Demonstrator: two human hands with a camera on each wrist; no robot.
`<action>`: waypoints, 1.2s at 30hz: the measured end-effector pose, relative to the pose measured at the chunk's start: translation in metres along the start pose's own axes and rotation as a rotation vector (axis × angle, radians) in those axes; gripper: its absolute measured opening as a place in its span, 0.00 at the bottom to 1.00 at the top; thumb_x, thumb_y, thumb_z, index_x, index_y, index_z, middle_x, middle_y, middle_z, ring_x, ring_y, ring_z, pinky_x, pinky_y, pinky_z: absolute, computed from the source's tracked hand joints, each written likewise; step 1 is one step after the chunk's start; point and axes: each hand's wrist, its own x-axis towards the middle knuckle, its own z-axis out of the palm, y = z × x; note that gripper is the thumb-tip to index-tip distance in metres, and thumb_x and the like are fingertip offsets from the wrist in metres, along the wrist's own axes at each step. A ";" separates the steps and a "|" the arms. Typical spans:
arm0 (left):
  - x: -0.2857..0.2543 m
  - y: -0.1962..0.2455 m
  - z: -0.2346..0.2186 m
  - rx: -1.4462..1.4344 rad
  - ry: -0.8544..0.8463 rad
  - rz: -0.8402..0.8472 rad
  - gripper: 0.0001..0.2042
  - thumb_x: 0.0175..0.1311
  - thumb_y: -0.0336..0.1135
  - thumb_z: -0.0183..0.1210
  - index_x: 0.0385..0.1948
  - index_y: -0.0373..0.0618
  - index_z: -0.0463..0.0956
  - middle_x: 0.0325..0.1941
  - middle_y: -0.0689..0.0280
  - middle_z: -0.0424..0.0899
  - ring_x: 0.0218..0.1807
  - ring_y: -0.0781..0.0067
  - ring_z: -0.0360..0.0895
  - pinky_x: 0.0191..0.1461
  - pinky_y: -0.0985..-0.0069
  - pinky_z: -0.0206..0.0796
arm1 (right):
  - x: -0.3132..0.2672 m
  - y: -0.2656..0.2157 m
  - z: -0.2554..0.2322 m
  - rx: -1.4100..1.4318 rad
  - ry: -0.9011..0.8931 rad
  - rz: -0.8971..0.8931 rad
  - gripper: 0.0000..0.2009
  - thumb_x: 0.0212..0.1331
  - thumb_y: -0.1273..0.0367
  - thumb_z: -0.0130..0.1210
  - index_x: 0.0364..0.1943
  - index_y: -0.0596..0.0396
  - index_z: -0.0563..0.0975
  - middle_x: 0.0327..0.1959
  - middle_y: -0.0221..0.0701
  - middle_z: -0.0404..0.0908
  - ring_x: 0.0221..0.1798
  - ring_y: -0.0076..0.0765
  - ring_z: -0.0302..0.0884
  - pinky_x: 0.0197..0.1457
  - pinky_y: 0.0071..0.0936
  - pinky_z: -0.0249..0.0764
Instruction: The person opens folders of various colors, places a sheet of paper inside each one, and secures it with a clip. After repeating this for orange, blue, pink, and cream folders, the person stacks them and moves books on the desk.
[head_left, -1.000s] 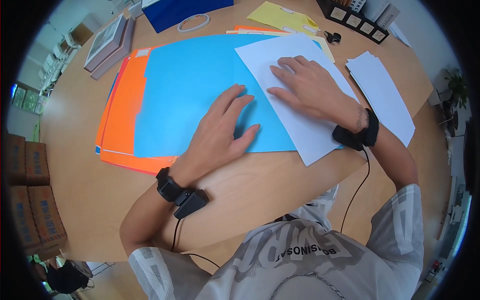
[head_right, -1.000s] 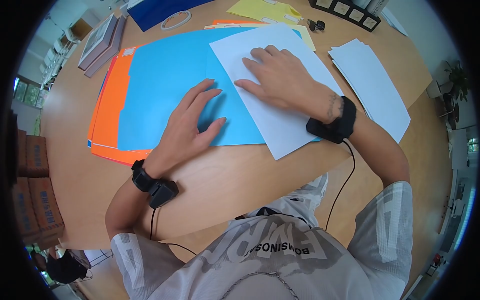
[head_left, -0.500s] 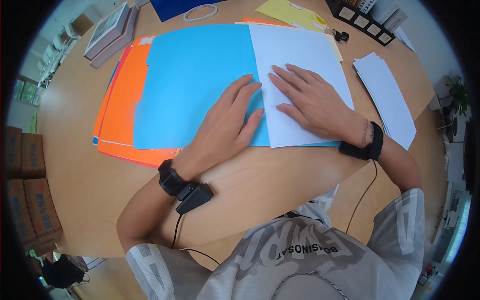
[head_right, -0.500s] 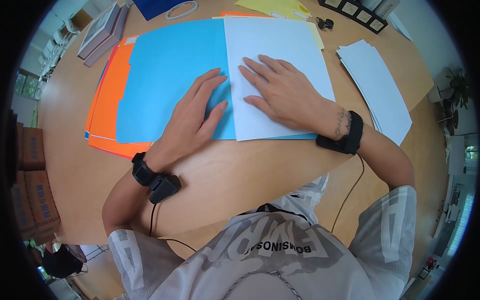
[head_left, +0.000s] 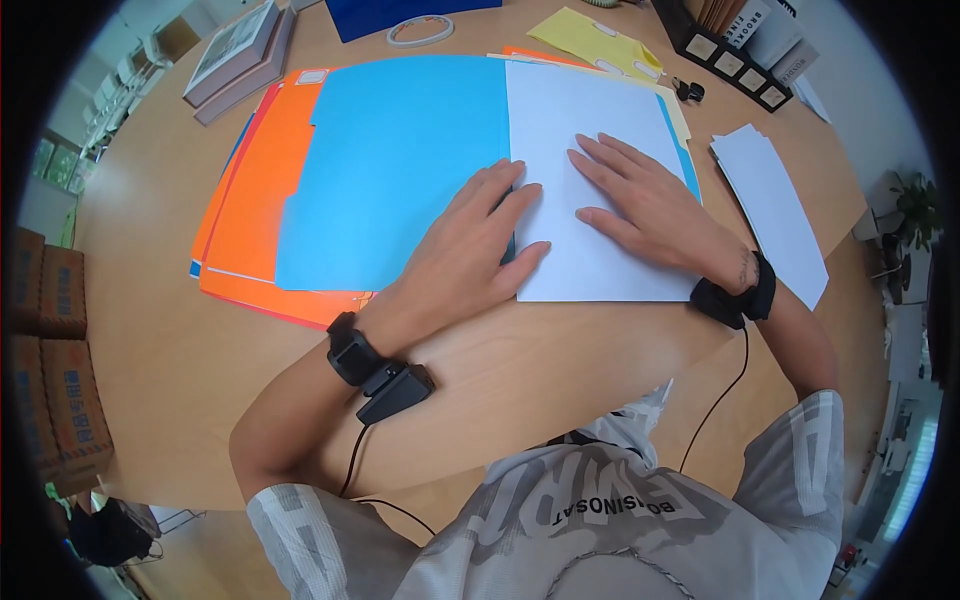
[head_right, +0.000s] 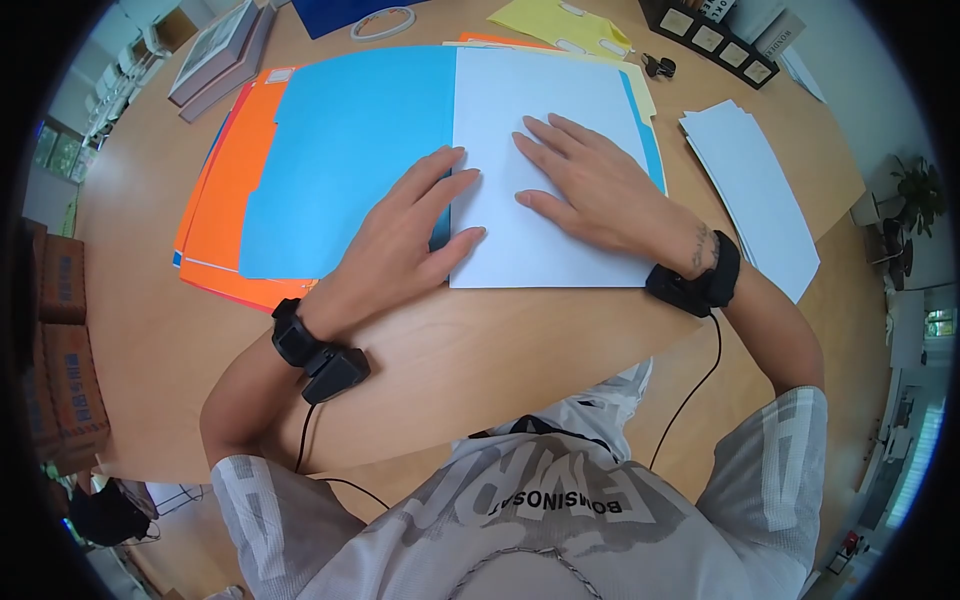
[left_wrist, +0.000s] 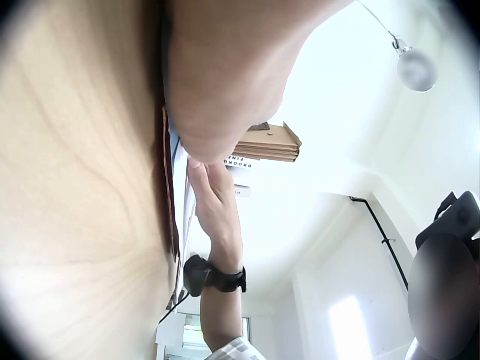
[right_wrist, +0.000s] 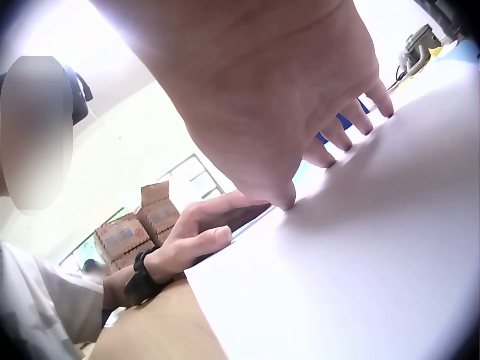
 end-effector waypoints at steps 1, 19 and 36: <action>0.001 0.000 0.001 0.026 -0.011 0.005 0.24 0.70 0.37 0.67 0.64 0.36 0.77 0.75 0.44 0.73 0.77 0.41 0.69 0.77 0.54 0.66 | 0.003 -0.002 0.001 -0.001 0.005 0.001 0.32 0.78 0.51 0.53 0.75 0.62 0.71 0.78 0.50 0.69 0.81 0.59 0.63 0.83 0.48 0.61; 0.003 0.013 -0.009 0.113 -0.075 -0.026 0.24 0.69 0.35 0.67 0.64 0.34 0.78 0.75 0.43 0.74 0.78 0.39 0.68 0.78 0.53 0.66 | 0.001 0.002 -0.005 -0.005 0.118 -0.015 0.30 0.76 0.51 0.56 0.67 0.64 0.77 0.71 0.49 0.77 0.75 0.57 0.71 0.78 0.46 0.68; 0.002 0.013 -0.013 0.058 -0.089 -0.012 0.24 0.68 0.35 0.67 0.64 0.34 0.77 0.74 0.44 0.74 0.79 0.39 0.67 0.80 0.53 0.65 | 0.021 0.246 -0.011 -0.016 0.030 0.691 0.26 0.66 0.56 0.66 0.61 0.61 0.82 0.53 0.45 0.86 0.53 0.50 0.87 0.61 0.42 0.81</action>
